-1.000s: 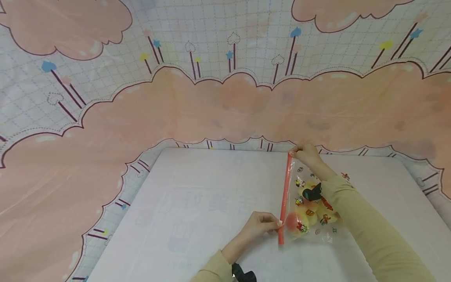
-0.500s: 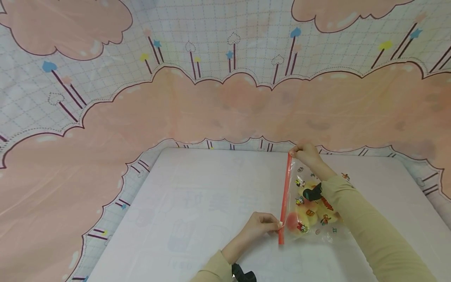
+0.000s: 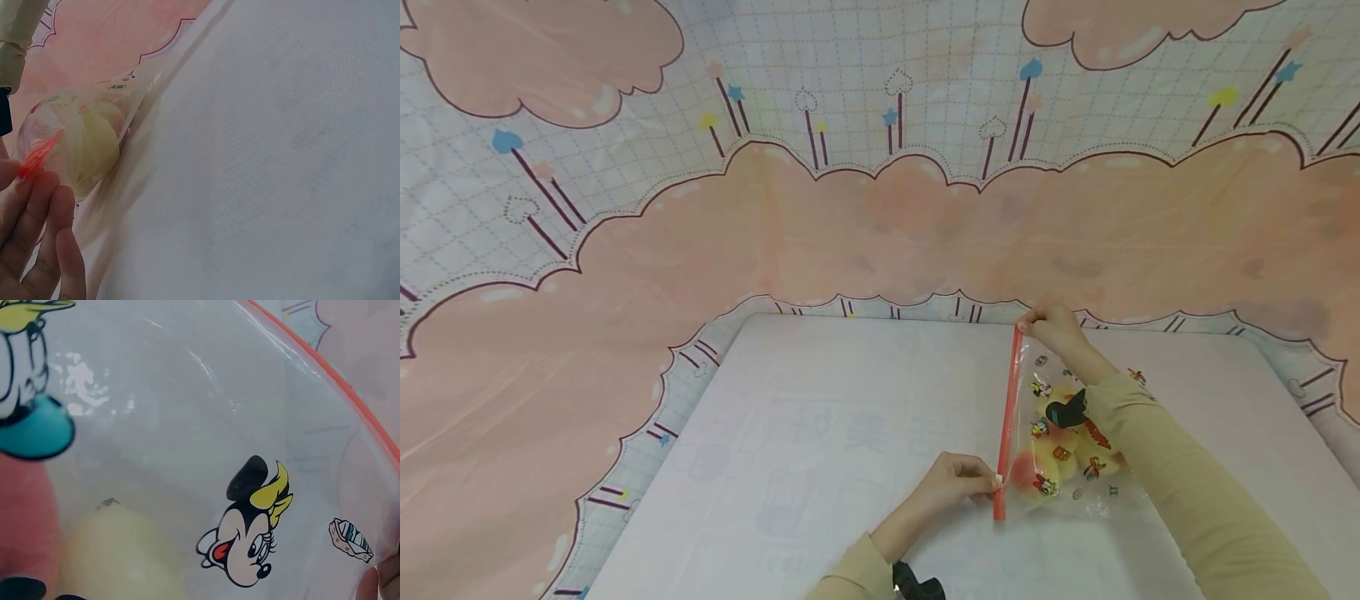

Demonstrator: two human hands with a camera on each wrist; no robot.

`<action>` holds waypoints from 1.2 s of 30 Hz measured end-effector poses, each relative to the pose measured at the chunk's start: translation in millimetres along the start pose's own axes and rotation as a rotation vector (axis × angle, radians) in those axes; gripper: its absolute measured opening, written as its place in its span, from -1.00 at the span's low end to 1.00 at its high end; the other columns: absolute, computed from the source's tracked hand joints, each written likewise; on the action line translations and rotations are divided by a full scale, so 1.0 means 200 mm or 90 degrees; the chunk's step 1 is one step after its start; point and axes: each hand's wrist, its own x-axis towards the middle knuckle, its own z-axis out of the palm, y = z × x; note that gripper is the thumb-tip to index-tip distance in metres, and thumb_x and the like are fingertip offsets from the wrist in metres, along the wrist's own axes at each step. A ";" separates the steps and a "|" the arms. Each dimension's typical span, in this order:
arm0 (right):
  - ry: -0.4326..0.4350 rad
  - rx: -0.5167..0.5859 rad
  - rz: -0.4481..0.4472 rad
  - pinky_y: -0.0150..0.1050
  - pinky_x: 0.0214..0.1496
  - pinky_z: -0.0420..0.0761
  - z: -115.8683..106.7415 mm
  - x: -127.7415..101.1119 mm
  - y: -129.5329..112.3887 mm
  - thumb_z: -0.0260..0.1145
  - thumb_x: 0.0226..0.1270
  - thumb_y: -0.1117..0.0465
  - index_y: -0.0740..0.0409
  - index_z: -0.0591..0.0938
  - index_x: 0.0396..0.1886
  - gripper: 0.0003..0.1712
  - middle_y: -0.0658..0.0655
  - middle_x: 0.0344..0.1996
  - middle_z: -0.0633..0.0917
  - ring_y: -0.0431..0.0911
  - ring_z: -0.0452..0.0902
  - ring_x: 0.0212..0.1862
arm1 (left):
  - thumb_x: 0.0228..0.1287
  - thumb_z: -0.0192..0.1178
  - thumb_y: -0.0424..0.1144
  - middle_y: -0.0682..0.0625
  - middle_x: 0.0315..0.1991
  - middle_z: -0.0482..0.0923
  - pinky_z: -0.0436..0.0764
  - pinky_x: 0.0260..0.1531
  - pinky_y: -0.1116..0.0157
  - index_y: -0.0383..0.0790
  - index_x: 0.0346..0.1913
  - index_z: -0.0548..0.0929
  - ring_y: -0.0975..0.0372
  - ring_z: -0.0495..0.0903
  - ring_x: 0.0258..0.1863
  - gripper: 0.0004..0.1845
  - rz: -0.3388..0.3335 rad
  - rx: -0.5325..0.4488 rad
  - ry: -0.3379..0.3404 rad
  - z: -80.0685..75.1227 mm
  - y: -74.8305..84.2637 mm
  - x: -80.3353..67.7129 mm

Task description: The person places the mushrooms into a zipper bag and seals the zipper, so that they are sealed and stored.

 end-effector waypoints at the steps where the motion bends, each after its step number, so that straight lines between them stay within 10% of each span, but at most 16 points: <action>1: 0.001 0.000 -0.001 0.20 0.21 0.40 0.00 0.00 0.00 0.09 0.46 0.19 0.43 0.56 -0.02 -0.64 0.42 0.07 0.52 0.25 0.39 0.15 | 0.19 0.24 -0.29 -0.41 -0.33 0.66 0.49 -0.50 0.47 -0.45 -0.31 0.71 0.35 0.53 -0.50 -0.78 -0.001 -0.001 -0.001 0.00 0.00 0.00; 36: 0.000 0.013 -0.014 0.18 0.21 0.42 -0.01 0.00 0.00 0.09 0.45 0.23 0.45 0.57 -0.05 -0.67 0.42 0.11 0.47 0.29 0.34 0.22 | 0.16 0.28 -0.34 -0.45 -0.31 0.65 0.52 -0.49 0.48 -0.49 -0.33 0.70 0.35 0.56 -0.53 -0.81 -0.017 -0.002 -0.039 0.01 0.01 -0.02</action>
